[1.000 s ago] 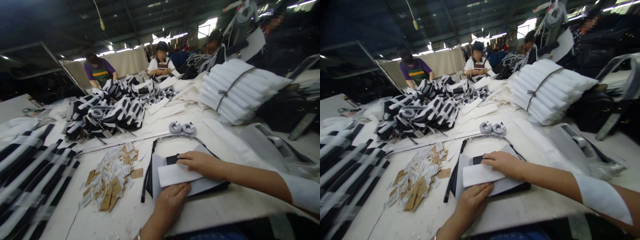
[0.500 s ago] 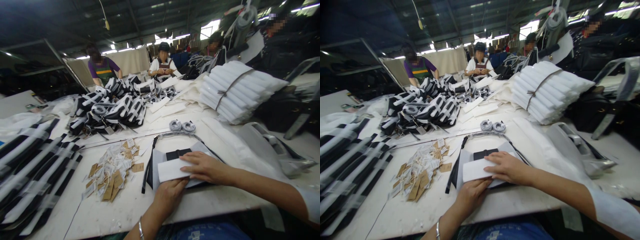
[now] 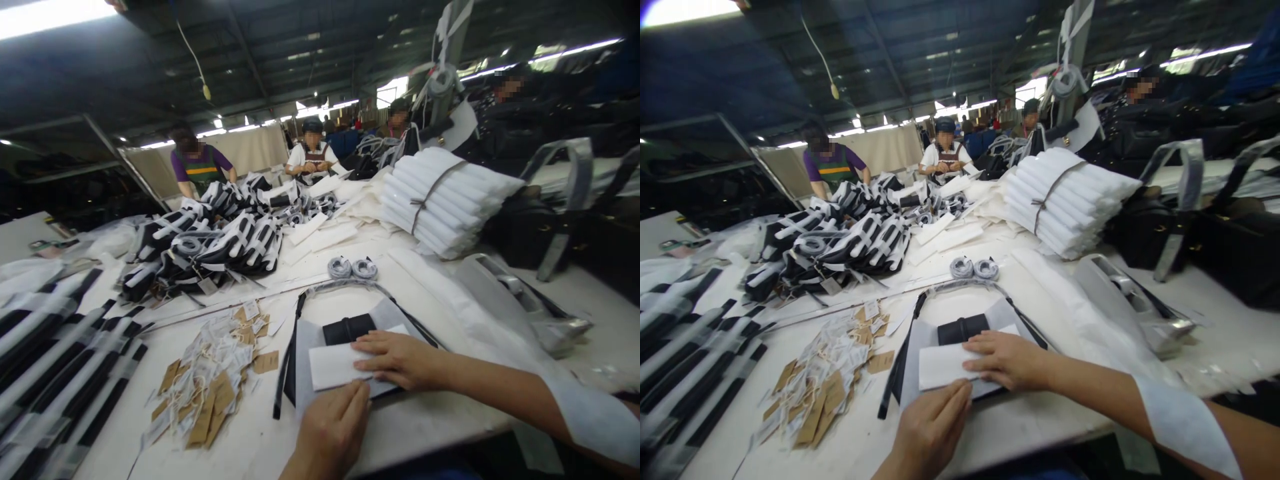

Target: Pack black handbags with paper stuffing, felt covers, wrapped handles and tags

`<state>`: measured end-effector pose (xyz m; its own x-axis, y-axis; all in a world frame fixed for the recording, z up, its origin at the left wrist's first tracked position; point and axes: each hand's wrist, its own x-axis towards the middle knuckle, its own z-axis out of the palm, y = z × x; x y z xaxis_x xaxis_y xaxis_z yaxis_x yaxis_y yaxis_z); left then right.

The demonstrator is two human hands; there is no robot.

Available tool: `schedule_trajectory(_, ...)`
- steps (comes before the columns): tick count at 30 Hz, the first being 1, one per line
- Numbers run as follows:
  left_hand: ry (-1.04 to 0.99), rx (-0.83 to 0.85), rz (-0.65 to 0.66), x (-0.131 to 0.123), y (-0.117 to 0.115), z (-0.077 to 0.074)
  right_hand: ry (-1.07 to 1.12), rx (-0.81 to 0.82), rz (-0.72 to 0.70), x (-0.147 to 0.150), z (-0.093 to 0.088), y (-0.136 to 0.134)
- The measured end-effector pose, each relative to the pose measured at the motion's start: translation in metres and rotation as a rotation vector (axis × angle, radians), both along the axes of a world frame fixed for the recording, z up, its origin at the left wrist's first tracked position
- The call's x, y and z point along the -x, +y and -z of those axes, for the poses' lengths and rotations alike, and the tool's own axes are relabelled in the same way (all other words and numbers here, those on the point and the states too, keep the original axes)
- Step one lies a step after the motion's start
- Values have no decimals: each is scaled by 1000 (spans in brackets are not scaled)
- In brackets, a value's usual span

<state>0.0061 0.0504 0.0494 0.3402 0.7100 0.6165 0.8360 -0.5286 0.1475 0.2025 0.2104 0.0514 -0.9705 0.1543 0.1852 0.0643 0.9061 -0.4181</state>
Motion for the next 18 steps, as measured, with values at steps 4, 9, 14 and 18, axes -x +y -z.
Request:
schedule_trajectory(4,127,15,-94,-6,16,2,67,130,-6,3,-7,-3)
schedule_trajectory(9,321,-62,-172,-1,31,55,121,244,70,-1,-21,13)
schedule_trajectory(14,372,-202,-125,11,40,88,211,-148,673,-41,-78,95)
schedule_trajectory(18,274,-246,-156,10,45,96,230,-353,1103,-96,-133,183)
